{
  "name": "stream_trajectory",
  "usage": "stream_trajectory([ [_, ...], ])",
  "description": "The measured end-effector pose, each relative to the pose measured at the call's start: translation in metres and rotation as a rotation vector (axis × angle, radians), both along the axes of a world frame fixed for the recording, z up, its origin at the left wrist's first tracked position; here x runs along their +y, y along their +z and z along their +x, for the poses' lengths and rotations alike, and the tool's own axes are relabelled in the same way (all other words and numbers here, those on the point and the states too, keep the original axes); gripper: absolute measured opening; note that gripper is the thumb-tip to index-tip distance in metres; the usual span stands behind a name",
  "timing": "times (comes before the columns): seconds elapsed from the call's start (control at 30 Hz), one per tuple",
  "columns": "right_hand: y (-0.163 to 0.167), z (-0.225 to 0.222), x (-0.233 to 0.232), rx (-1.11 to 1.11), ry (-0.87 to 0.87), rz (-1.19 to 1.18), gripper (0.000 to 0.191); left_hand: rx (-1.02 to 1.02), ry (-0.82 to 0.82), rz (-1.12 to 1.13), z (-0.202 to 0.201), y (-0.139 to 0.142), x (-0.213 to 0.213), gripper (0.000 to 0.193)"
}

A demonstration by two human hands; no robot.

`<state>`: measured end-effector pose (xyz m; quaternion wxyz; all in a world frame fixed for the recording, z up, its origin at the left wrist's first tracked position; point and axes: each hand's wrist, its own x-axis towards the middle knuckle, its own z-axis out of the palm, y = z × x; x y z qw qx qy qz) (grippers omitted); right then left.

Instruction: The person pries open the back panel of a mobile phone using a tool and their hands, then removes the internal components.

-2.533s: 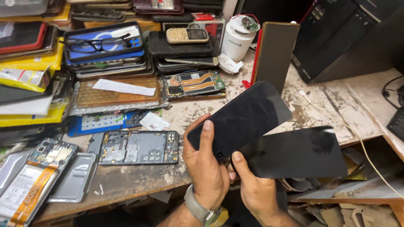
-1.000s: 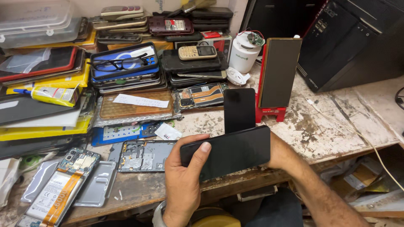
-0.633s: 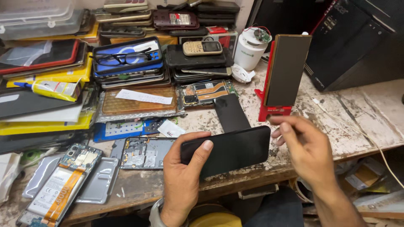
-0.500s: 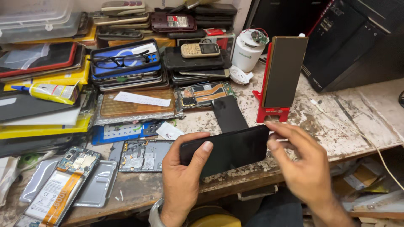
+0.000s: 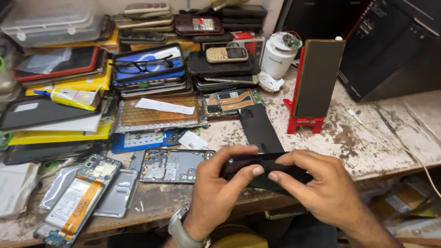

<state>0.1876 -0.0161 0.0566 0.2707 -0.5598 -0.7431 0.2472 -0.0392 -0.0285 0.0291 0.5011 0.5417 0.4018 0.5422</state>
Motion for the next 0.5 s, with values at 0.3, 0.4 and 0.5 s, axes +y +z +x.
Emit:
stream_trajectory([
  [0.3, -0.009, -0.018, 0.0, 0.51, 0.007, -0.273, 0.014, -0.648, -0.203, 0.256, 0.013, -0.012, 0.004, 0.076],
  [0.4, -0.002, -0.026, -0.004, 0.314, -0.047, -0.142, 0.02, -0.761, -0.271, 0.231, 0.019, -0.013, 0.009, 0.092],
  [0.5, 0.007, -0.032, -0.006, 0.256, -0.074, 0.045, 0.023, -0.751, -0.295, 0.235, 0.022, -0.013, 0.011, 0.102],
])
